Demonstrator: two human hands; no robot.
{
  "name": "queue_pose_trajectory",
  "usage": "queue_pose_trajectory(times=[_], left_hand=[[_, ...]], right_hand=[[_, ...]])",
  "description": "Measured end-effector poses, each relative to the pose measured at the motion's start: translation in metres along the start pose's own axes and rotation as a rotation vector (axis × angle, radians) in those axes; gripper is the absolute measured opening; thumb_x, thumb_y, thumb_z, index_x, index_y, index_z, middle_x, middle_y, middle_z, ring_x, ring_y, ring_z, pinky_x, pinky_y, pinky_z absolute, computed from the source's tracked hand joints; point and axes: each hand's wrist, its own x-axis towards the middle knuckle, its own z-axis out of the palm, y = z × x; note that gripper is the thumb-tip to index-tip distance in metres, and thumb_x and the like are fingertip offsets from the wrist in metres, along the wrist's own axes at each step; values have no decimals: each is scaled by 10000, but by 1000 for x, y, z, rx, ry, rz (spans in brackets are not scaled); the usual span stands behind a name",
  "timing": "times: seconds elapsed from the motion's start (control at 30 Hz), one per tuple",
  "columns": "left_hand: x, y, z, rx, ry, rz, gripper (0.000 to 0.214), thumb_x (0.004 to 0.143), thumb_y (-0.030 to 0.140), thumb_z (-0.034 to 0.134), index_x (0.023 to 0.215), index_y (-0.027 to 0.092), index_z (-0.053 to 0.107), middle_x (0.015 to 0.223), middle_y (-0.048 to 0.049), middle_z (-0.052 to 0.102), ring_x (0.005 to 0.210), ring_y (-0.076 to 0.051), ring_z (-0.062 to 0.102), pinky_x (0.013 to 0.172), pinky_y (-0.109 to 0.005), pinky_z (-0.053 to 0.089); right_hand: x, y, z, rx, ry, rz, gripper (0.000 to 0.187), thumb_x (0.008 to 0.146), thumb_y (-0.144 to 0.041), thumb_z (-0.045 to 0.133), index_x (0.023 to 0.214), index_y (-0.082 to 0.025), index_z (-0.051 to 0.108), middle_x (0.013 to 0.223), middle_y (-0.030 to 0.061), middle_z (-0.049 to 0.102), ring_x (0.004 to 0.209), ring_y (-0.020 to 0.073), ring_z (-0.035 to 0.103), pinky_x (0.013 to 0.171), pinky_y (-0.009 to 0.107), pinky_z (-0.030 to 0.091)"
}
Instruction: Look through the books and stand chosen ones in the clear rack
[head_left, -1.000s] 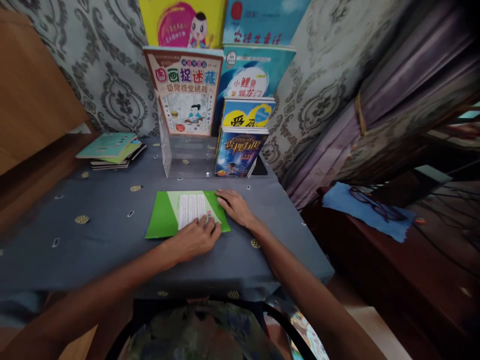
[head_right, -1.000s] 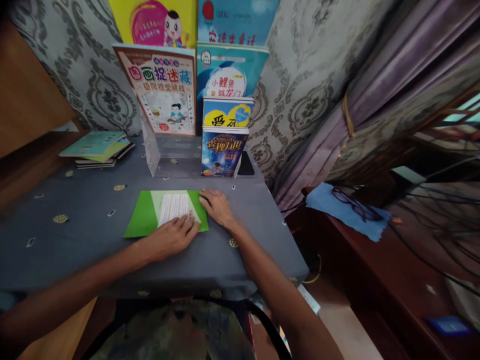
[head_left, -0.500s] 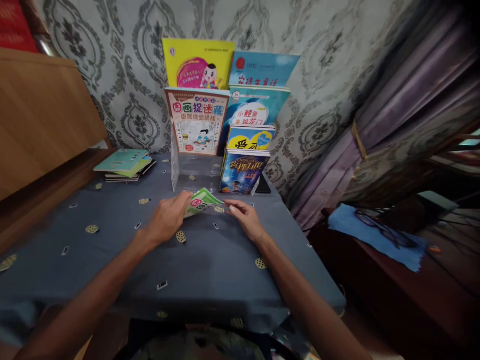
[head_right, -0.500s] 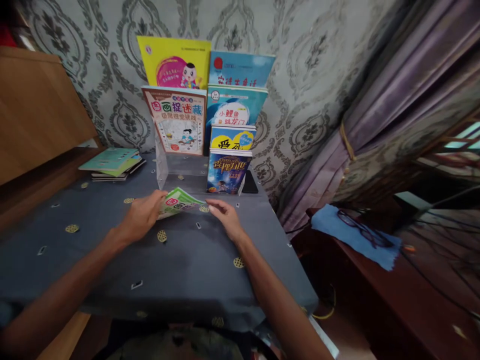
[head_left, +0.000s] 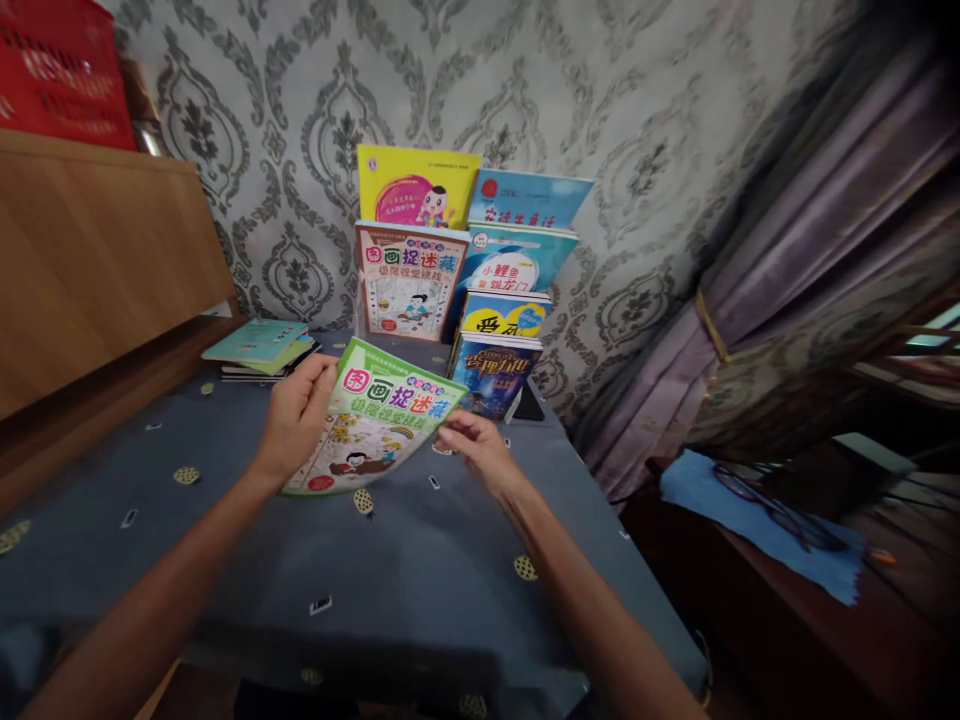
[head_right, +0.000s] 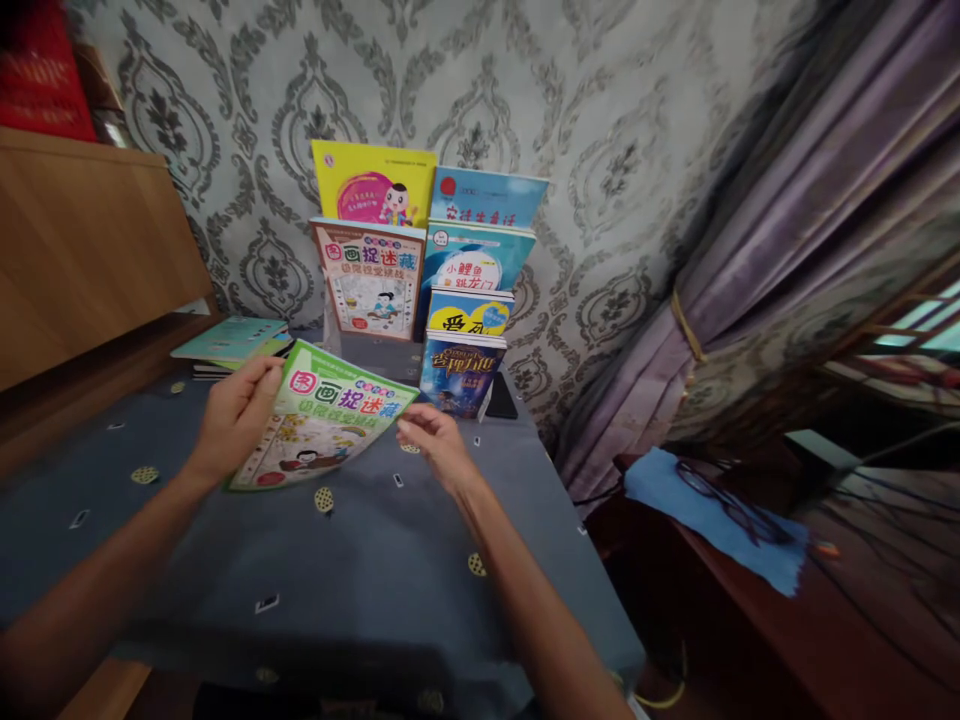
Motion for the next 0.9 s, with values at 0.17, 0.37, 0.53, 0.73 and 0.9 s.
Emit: queue_pose_trajectory(times=[0.17,0.37,0.53,0.73,0.9], left_hand=[[-3,-28,15,-379,43,-250,283,911,422,493,886,174,627,732,9,632,639,-124,545,585,-211,421],[-34,-98,48,-376,-162,-476,253,797,389,517,885,171,610,682,15,623,613,-140,545,570,-229,423],[-55,-136,58,71,-394,-361,183,784,232,496,905,196,628,681,10,635,695,-181,590,712,-300,463],[-57,-140,59,388,-489,-69,228,904,230,430,950,207,651,1001,-68,681,963,-225,600,953,-389,448],[-55,-144,65,462,-548,39,271,959,227,396,1102,182,622,1168,-98,661,1099,-233,571,1012,-422,433]], right_hand=[[-10,2,14,-221,-168,-13,335,750,-521,753,826,-196,730,704,-9,677,549,91,506,536,231,439],[-13,30,1,-346,-142,141,422,725,-555,735,886,-174,653,603,-28,637,434,84,480,414,208,387],[-9,53,-9,-665,-94,196,251,765,-422,702,752,-194,598,538,-39,586,406,104,506,397,213,397],[-4,52,-9,-862,-119,141,164,822,-322,628,734,-191,583,570,-38,595,488,122,560,448,205,404],[-3,54,-15,-987,-65,57,281,787,-458,702,682,-218,600,532,-29,577,508,147,545,462,233,358]])
